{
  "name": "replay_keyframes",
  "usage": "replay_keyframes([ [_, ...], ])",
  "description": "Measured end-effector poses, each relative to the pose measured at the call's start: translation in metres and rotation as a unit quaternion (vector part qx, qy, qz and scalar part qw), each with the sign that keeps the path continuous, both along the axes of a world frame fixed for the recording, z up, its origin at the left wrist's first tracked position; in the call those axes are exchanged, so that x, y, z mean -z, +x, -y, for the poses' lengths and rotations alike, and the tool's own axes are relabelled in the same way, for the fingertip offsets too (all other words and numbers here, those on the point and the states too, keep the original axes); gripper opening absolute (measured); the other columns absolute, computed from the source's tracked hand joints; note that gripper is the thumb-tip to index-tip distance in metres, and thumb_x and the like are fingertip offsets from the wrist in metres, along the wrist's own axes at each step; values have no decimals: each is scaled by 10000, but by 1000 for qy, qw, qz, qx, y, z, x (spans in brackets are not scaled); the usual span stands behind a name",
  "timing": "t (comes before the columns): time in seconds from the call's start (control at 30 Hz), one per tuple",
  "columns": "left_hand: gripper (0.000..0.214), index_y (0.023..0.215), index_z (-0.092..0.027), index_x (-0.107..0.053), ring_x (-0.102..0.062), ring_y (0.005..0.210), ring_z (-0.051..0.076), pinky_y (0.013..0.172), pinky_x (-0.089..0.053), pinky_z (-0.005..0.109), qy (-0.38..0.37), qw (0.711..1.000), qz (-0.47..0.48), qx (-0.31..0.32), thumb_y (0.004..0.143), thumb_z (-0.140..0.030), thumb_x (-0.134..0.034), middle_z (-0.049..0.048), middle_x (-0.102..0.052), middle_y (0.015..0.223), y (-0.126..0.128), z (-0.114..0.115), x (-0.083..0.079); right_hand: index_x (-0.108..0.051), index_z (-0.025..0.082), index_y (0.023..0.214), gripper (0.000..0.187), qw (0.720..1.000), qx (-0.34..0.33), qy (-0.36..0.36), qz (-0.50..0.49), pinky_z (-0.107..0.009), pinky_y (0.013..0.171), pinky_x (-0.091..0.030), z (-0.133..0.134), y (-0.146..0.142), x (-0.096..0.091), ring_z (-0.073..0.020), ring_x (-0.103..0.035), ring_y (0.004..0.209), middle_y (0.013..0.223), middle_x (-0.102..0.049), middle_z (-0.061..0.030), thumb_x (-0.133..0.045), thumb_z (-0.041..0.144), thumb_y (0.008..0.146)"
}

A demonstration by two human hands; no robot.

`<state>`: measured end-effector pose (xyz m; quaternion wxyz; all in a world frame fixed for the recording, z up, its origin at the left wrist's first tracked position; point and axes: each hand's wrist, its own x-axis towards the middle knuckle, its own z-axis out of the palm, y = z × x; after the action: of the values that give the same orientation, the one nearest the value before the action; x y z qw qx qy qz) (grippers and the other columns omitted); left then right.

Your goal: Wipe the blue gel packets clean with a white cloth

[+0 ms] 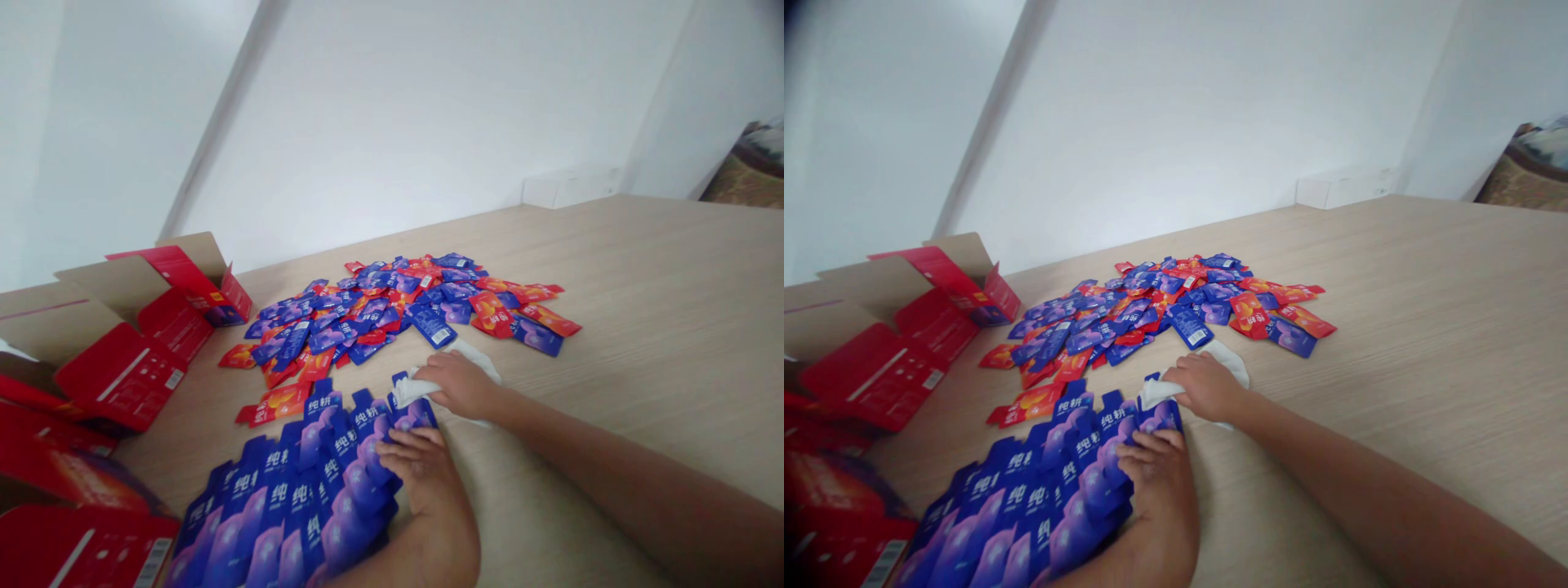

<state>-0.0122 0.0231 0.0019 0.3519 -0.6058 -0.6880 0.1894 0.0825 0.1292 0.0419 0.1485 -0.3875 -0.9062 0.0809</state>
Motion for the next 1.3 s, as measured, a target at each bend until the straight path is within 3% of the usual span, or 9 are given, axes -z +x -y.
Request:
replay_keyframes([
  [0.2, 341, 1013, -84, -635, -634, 918, 363, 729, -521, 493, -19, 999, 31, 0, 774, -14, -403, 239, -678, 998, 1, 1, -5, -596, 242, 1076, 264, 997, -67, -25, -4, -324, 812, -291, 12, -12, -4, -200, -503, 939, 970, -591, -48, -565, 272, 815],
  [0.4, 307, 974, -87, -644, -644, 892, 359, 713, -528, 464, -7, 1000, 20, 1, 780, -17, -416, 253, -667, 1015, 0, -1, -3, -597, 224, 1057, 238, 999, 12, -19, 31, -332, 788, -289, -1, -3, 2, -213, -512, 941, 954, -597, -61, -555, 284, 831],
  [0.7, 326, 1010, -82, -631, -642, 900, 354, 732, -522, 494, -19, 1000, 19, 13, 776, -22, -411, 237, -672, 1020, -1, 2, -6, -601, 223, 1063, 266, 999, -45, -25, 14, -337, 812, -276, 13, -12, -4, -215, -492, 950, 980, -588, -63, -581, 283, 804],
  [0.93, 322, 962, -85, -645, -651, 887, 331, 705, -537, 449, 1, 1000, 12, 16, 772, 14, -404, 223, -678, 1012, -1, 2, -8, -591, 215, 1048, 229, 999, 38, -10, 34, -335, 785, -284, -1, 0, 0, -216, -504, 943, 955, -591, -66, -555, 281, 832],
  [1.2, 334, 987, -35, -642, -636, 913, 364, 716, -527, 485, -8, 996, 88, 15, 781, 25, -386, 256, -669, 1002, 1, 2, -14, -598, 242, 1044, 245, 999, -46, -17, 12, -336, 796, -286, 16, -15, -6, -209, -503, 932, 968, -589, -49, -575, 295, 806],
  [1.3, 339, 996, -32, -637, -634, 924, 359, 729, -524, 484, -13, 995, 98, 15, 778, 34, -386, 266, -655, 1035, 1, 3, -15, -591, 226, 1059, 252, 999, -24, -29, 27, -333, 794, -291, 10, -11, -1, -213, -506, 944, 974, -593, -61, -559, 296, 819],
])
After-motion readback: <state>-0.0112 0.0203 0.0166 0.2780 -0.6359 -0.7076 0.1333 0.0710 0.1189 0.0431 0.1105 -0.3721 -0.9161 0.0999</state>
